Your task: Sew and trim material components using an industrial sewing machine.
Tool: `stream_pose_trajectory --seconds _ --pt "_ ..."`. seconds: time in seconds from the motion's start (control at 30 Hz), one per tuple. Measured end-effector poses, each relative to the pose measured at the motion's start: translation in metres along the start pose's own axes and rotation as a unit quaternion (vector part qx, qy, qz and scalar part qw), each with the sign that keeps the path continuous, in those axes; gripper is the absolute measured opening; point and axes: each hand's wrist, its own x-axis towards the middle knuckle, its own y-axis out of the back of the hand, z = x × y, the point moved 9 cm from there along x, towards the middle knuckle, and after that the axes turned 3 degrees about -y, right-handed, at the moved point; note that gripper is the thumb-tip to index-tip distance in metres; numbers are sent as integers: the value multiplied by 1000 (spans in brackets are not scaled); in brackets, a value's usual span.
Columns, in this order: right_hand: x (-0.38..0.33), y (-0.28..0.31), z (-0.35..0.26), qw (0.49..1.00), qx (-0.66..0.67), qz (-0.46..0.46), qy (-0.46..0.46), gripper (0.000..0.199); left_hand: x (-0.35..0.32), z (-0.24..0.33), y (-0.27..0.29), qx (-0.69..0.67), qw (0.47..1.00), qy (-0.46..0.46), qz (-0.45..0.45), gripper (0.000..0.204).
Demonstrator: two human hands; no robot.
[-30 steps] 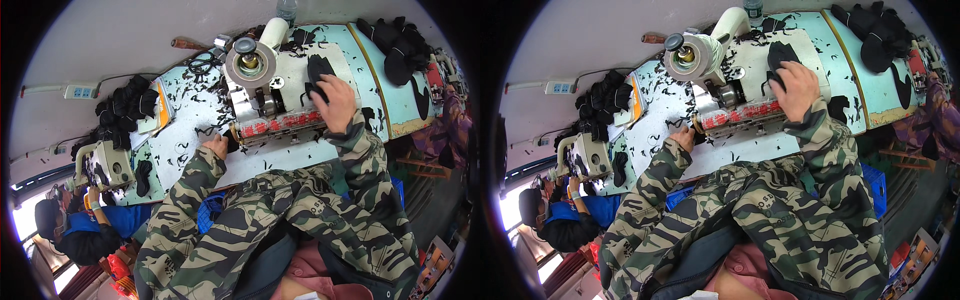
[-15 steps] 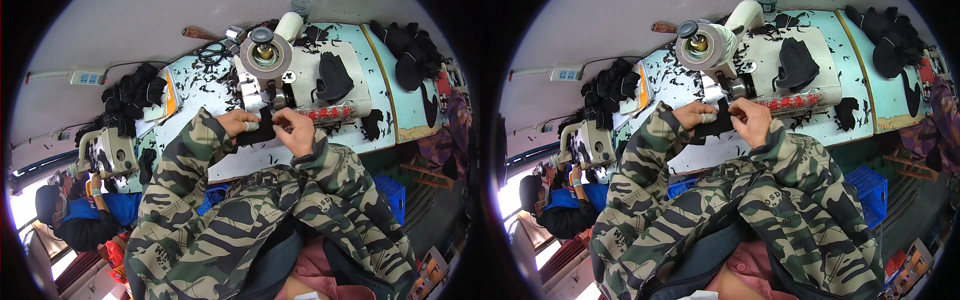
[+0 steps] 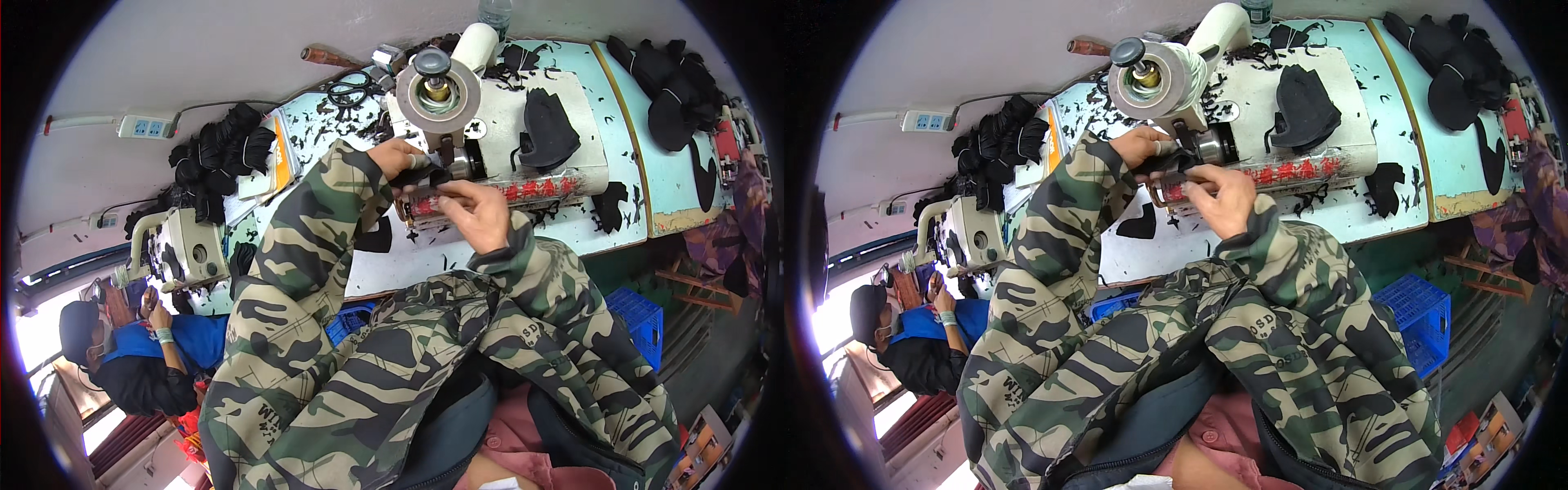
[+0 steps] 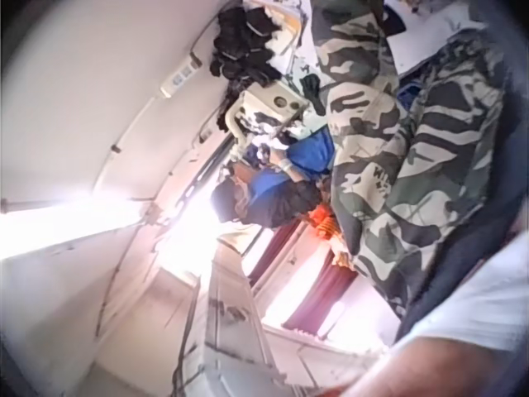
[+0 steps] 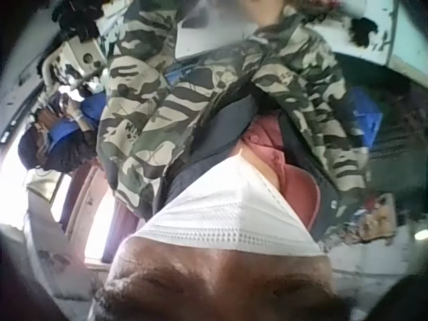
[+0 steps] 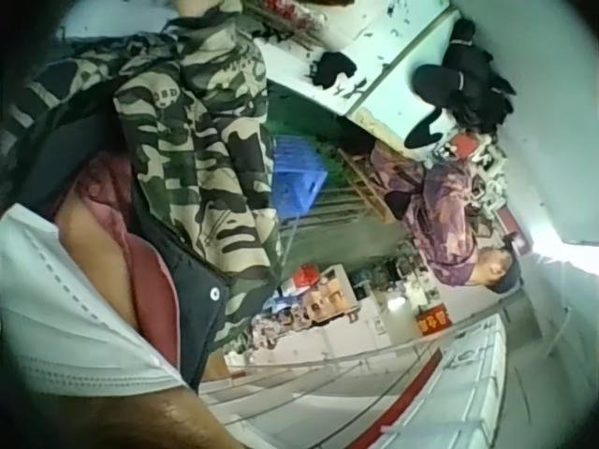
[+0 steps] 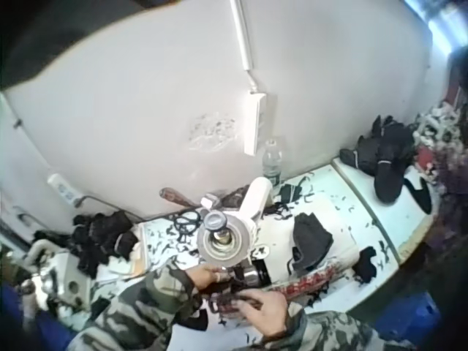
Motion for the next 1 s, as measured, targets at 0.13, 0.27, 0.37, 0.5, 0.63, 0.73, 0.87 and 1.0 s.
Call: stream_pose_trajectory --seconds 0.13,0.27,0.37,0.5,0.63,0.73,0.87,1.0 --pt "3 27 -35 953 -279 64 97 18 -18 4 -5 -13 1000 1 12 24" --pt "8 35 -18 995 -104 4 0 16 -46 7 -25 -46 996 -29 -70 21" --pt "6 25 -4 998 3 -25 -50 14 -47 2 -34 -31 996 -22 -83 18" --pt "1 20 -22 986 -140 51 78 14 -39 -10 -40 -41 995 12 -85 20" --pt "-14 8 -43 921 -313 100 210 18 -35 -22 -40 -72 992 55 -88 25" --pt "-7 6 -28 939 -307 62 139 19 -28 -25 -30 -75 993 69 -55 24" --pt "3 2 17 995 -11 -9 -96 35 -19 -21 -4 -5 996 77 38 20" --pt "1 -1 11 992 77 -2 -97 37 -12 -3 -4 15 999 45 15 20"
